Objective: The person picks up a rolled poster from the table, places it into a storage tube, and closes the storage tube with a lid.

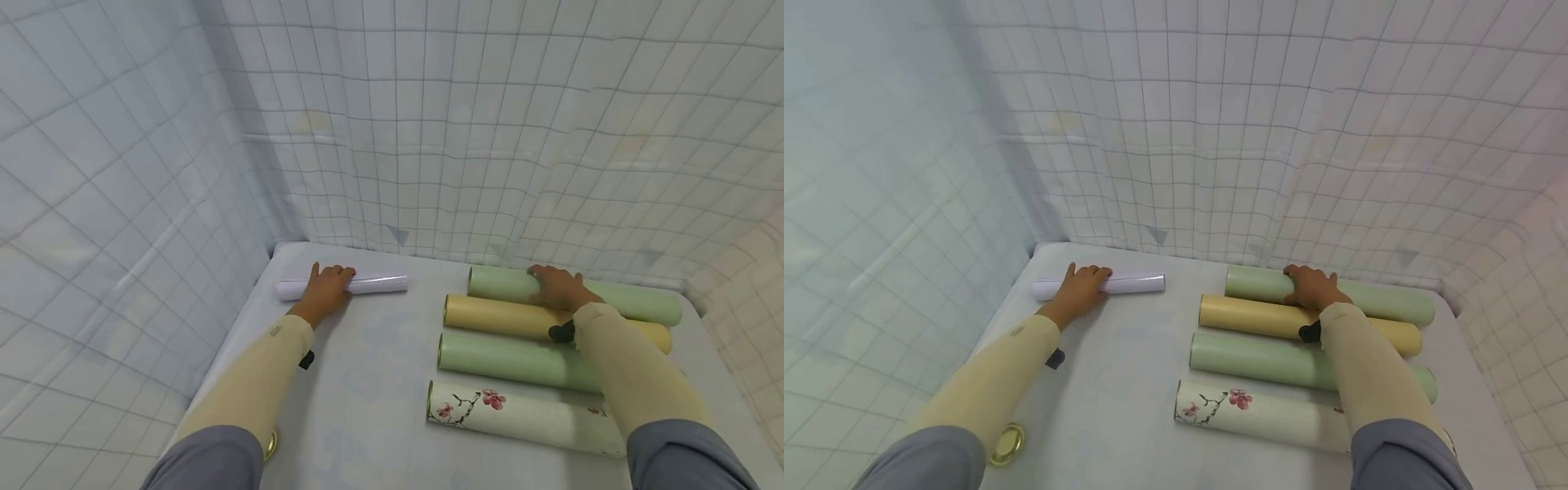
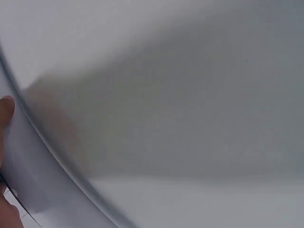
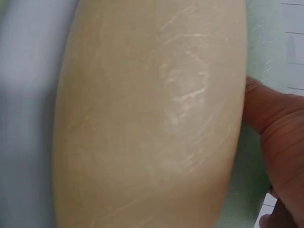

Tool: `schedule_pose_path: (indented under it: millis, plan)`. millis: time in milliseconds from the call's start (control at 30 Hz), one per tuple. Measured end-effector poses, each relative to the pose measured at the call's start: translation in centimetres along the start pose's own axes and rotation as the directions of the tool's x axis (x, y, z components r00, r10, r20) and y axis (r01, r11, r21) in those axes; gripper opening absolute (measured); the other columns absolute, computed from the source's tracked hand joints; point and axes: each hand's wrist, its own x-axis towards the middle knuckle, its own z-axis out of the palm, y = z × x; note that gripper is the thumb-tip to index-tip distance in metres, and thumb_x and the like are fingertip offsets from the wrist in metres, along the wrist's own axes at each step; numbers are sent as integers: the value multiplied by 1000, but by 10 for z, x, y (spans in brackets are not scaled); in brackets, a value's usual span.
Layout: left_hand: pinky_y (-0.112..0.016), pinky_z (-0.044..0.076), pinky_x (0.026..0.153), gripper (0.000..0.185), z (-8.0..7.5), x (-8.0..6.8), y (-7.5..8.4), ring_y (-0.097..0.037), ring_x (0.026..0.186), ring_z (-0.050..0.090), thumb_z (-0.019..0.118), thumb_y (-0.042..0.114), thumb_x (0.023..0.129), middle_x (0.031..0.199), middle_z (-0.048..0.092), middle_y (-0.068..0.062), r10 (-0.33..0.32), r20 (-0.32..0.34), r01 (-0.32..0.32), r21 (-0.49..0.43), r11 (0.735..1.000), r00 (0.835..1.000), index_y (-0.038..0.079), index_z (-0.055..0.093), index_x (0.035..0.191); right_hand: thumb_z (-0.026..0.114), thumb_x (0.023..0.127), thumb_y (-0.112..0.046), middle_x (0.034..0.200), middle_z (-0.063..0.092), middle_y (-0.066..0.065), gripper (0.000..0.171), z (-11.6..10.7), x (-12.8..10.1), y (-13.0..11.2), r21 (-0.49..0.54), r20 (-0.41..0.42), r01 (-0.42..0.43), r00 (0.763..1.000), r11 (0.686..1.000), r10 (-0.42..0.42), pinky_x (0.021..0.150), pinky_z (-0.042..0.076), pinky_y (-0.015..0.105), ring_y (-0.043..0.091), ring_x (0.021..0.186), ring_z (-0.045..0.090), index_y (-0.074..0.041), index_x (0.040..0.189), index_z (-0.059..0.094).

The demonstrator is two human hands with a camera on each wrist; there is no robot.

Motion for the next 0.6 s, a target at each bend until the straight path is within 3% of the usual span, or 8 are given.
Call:
schedule_pose_path:
  millis: [133, 300, 400, 500, 600]
  plan:
    - [-63, 25, 111, 51, -12, -10, -4, -38, 122, 53, 70, 25, 95, 130, 58, -17, 90, -15, -90, -1, 996, 996, 10, 52, 141, 73, 87, -45, 144, 44, 29, 79, -5, -4, -2, -49, -85, 39, 995, 998, -43, 98, 16, 81, 58, 123, 41, -5, 147, 41]
    - [-52, 46, 98, 50, -18, -25, -4, -36, 112, 59, 71, 25, 94, 124, 60, -17, 224, -63, -228, -62, 972, 973, 9, 55, 139, 78, 85, -37, 135, 53, 29, 72, -14, -11, -7, -87, -201, 138, 967, 987, -153, 97, 29, 73, 55, 116, 48, -2, 141, 48]
    - [-50, 48, 95, 51, -21, -36, -1, -36, 111, 60, 72, 25, 94, 124, 60, -16, 248, -94, -258, -121, 959, 964, 9, 55, 140, 83, 82, -35, 129, 57, 29, 72, -16, -11, -10, -105, -281, 191, 936, 976, -213, 98, 31, 70, 53, 113, 50, -2, 137, 51]
    - [-50, 48, 96, 53, -22, -45, 2, -35, 111, 59, 72, 26, 94, 126, 60, -15, 245, -124, -264, -164, 951, 961, 10, 55, 141, 85, 79, -33, 126, 57, 29, 73, -17, -12, -14, -94, -355, 201, 908, 975, -222, 100, 30, 70, 51, 113, 52, -1, 135, 52]
    - [-50, 48, 97, 53, -23, -52, 4, -33, 114, 59, 72, 28, 94, 128, 60, -14, 226, -140, -249, -180, 952, 964, 12, 55, 141, 86, 79, -31, 128, 55, 29, 74, -20, -13, -19, -45, -387, 197, 901, 979, -199, 100, 32, 68, 49, 112, 53, 0, 136, 51]
